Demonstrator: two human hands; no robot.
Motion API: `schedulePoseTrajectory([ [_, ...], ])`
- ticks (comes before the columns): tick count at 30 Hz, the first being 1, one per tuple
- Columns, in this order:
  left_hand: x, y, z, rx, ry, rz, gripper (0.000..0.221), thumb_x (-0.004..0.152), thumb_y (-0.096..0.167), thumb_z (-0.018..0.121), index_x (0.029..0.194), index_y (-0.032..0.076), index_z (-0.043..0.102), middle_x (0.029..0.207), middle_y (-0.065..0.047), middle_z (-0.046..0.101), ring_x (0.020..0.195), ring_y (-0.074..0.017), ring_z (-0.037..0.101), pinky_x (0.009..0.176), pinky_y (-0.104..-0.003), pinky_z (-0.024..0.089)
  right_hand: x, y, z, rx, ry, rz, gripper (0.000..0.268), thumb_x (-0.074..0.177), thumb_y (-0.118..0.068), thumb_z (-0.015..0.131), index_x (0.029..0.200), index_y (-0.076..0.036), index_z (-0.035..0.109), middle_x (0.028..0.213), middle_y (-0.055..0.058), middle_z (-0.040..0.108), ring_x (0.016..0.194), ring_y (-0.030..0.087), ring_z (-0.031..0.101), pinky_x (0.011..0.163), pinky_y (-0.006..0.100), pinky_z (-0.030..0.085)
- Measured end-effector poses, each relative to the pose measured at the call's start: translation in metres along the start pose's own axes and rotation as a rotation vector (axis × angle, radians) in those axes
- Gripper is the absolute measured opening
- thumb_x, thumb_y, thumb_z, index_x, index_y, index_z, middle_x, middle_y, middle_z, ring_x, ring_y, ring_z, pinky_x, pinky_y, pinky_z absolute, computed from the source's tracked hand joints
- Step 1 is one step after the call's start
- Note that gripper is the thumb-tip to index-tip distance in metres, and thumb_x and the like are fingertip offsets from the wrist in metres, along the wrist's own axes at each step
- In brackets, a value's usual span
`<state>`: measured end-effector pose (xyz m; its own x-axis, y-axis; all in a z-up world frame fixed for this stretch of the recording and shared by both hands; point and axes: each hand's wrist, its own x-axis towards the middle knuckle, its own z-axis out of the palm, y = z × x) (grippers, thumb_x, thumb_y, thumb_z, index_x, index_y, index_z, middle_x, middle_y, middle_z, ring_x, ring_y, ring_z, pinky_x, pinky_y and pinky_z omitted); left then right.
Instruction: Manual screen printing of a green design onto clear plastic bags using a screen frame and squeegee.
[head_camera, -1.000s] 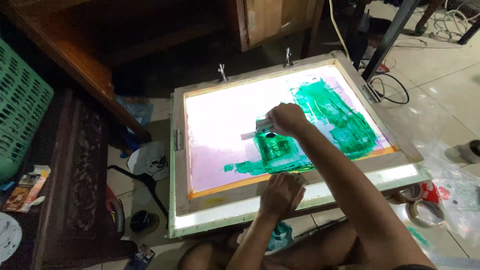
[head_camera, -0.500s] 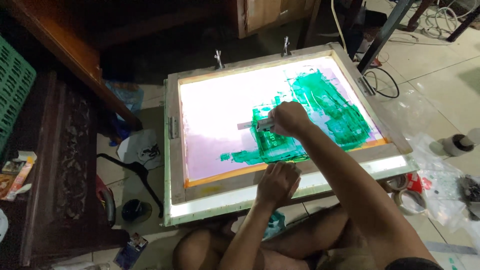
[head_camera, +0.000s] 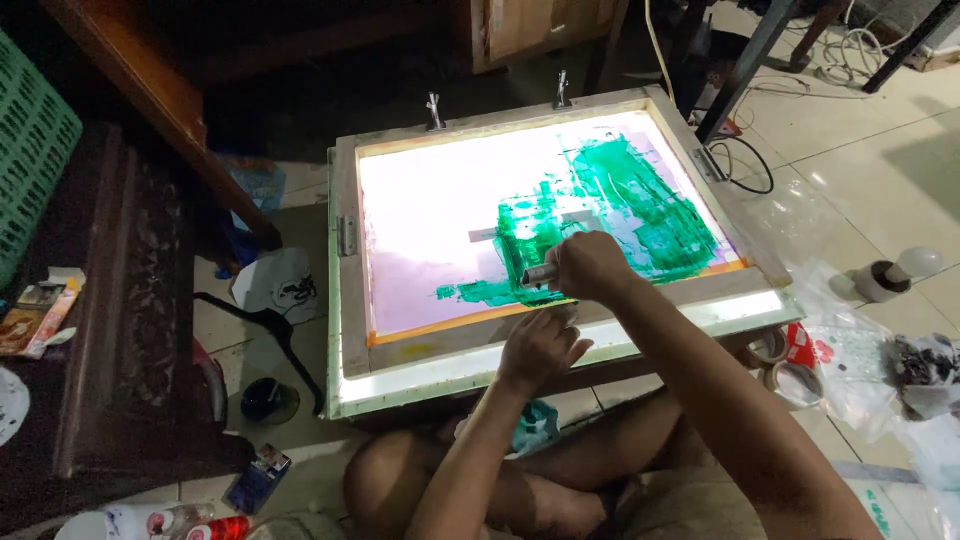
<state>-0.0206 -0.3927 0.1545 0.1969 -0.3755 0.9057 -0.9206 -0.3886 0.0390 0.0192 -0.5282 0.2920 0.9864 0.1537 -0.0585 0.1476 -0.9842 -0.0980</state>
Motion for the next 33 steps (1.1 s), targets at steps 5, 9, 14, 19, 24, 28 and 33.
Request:
schedulePoseTrajectory([
  [5,-0.007,-0.001,-0.020,-0.021,0.035,0.055,0.044,0.106,0.038,0.054,0.075,0.008,0.061,0.087,-0.012,0.068,0.087,-0.0294,0.070,0.073,-0.037,0.057,-0.021,0.003,0.017,-0.004,0.048,-0.038,0.018,0.087,-0.022,0.068,0.078,-0.011,0.079,0.071,0.020,0.073,0.073,0.045,0.075,0.071,0.058,0.059],
  [9,0.027,0.005,-0.060,-0.016,-0.084,0.041,0.021,0.094,0.023,0.070,0.084,0.005,0.066,0.080,-0.012,0.063,0.076,-0.0305,0.067,0.067,-0.039,0.058,-0.048,-0.005,0.011,0.101,0.128,-0.070,0.022,0.085,-0.015,0.063,0.100,-0.017,0.080,0.103,0.008,0.078,0.102,0.037,0.073,0.086,0.052,0.060],
  [14,0.019,0.008,-0.056,0.048,-0.057,0.049,0.027,0.100,0.024,0.065,0.079,0.008,0.063,0.080,-0.008,0.061,0.078,-0.0266,0.065,0.072,-0.037,0.057,-0.062,0.001,0.029,0.256,0.301,-0.090,0.035,0.076,-0.004,0.067,0.105,-0.017,0.082,0.113,0.002,0.079,0.115,0.033,0.070,0.095,0.047,0.057],
  [19,-0.020,0.002,-0.028,0.134,-0.009,-0.222,0.039,0.087,0.040,0.083,0.104,0.016,0.057,0.101,-0.003,0.053,0.099,-0.0253,0.061,0.078,-0.040,0.052,-0.066,0.002,0.052,0.303,0.558,-0.224,0.032,0.076,0.001,0.064,0.096,-0.019,0.081,0.095,0.003,0.077,0.103,0.036,0.070,0.084,0.046,0.058],
  [24,-0.004,0.005,-0.031,0.213,-0.051,-0.196,0.047,0.085,0.039,0.081,0.123,0.019,0.061,0.121,-0.002,0.061,0.115,-0.0238,0.059,0.091,-0.042,0.049,-0.074,0.011,0.065,0.206,0.672,-0.235,0.039,0.070,-0.006,0.067,0.101,-0.025,0.077,0.095,-0.005,0.073,0.108,0.029,0.068,0.086,0.043,0.055],
  [28,0.020,0.004,-0.039,0.206,-0.246,-0.234,0.063,0.072,0.029,0.089,0.127,0.017,0.060,0.118,-0.002,0.065,0.115,-0.0246,0.061,0.092,-0.045,0.050,-0.080,0.022,0.070,0.190,0.722,-0.230,0.046,0.065,-0.006,0.067,0.104,-0.026,0.076,0.096,-0.005,0.074,0.112,0.029,0.068,0.089,0.044,0.054],
  [33,0.017,-0.006,-0.032,0.224,-0.396,-0.178,0.057,0.069,0.030,0.089,0.120,0.019,0.065,0.112,-0.001,0.065,0.109,-0.0241,0.063,0.088,-0.043,0.049,-0.107,0.034,0.067,0.338,0.630,-0.183,0.074,0.057,0.002,0.067,0.124,-0.027,0.071,0.116,-0.001,0.071,0.126,0.033,0.060,0.100,0.052,0.047],
])
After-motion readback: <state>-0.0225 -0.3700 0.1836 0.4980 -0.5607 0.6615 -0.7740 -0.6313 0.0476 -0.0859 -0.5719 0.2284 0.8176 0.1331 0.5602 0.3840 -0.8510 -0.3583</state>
